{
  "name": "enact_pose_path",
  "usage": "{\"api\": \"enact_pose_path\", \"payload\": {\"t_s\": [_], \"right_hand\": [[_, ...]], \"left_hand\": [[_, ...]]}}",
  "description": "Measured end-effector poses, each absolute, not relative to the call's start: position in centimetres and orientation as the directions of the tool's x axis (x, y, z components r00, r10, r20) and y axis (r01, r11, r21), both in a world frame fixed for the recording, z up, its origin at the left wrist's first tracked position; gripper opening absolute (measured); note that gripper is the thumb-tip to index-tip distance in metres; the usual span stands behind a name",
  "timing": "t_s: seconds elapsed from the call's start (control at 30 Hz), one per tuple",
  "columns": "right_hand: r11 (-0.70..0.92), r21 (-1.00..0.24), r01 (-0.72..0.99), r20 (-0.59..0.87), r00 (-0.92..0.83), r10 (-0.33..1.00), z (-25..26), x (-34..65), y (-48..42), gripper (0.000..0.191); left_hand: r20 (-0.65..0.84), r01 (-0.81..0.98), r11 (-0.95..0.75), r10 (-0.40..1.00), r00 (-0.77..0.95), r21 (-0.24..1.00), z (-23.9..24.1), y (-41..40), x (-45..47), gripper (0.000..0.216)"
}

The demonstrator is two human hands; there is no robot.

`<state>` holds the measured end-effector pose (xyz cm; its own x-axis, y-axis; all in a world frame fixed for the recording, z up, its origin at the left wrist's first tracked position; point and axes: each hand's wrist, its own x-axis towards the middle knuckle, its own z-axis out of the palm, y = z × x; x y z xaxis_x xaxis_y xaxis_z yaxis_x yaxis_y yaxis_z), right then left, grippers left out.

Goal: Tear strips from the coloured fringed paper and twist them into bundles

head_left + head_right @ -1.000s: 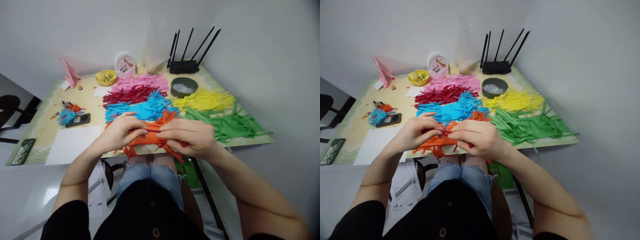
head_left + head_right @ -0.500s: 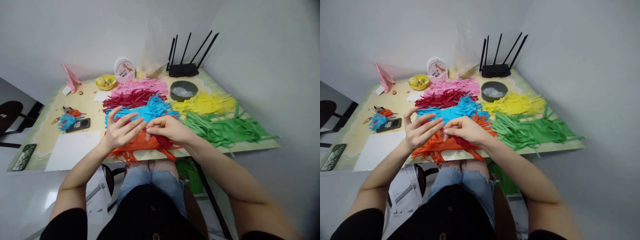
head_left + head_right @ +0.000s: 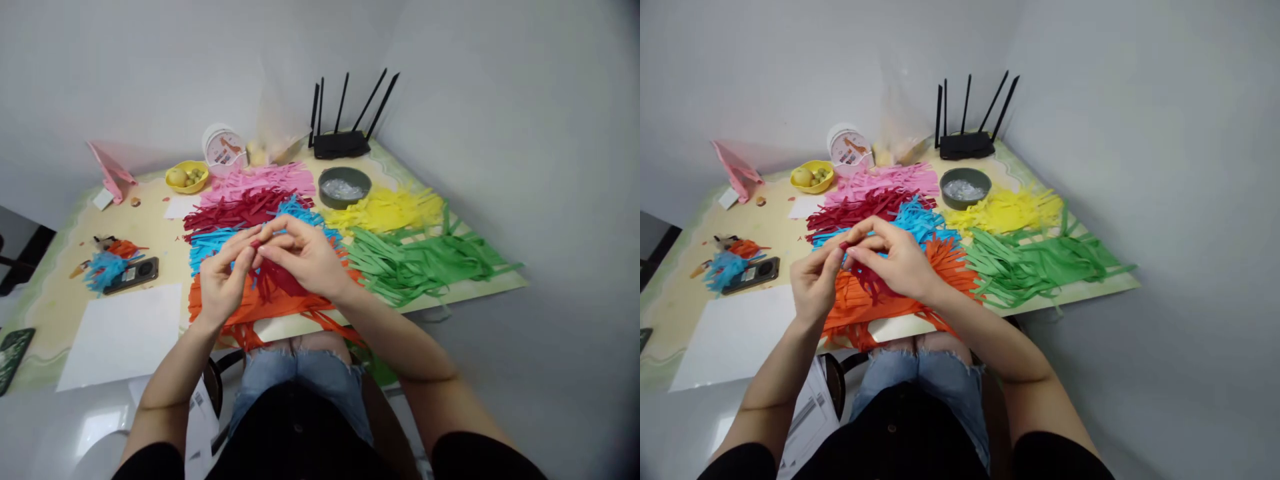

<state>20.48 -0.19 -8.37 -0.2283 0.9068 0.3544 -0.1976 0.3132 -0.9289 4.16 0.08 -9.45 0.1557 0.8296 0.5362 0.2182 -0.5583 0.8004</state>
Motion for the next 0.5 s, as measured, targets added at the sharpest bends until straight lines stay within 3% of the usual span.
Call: {"api": "enact_pose_path", "payload": {"t_s": [0.1,0.23,0.3,0.37,0.5], "right_hand": [[0.47,-0.883,-0.003,0.464,-0.163,0.871,-8.7,20.1,0.8,0.01],[0.618,-0.715,0.328,0.551,-0.279,0.786,-9.6,24.3,6.9,0.021],[0.41,-0.709,0.573,0.435,-0.102,0.895,-10.6,28.7,12.0,0.029],[0.014,-0.574,0.819,0.205,0.128,0.97,-12.1,33.2,17.0,0.034],[-0.187,-0.457,0.87,0.0,0.21,0.978,-16.1,38.3,23.2,0.025]], "left_hand": [[0.483,0.176,-0.486,0.874,0.063,0.856,-9.8,1.3,4.8,0.022],[0.541,0.164,-0.517,0.823,-0.174,0.84,-9.5,2.9,4.0,0.019],[0.512,0.046,-0.516,0.827,-0.234,0.855,-8.9,3.1,2.8,0.018],[0.434,-0.07,-0.45,0.885,-0.167,0.89,-8.4,2.7,1.5,0.019],[0.284,0.04,-0.283,0.959,-0.021,0.958,-8.8,1.0,-0.3,0.019]]}}
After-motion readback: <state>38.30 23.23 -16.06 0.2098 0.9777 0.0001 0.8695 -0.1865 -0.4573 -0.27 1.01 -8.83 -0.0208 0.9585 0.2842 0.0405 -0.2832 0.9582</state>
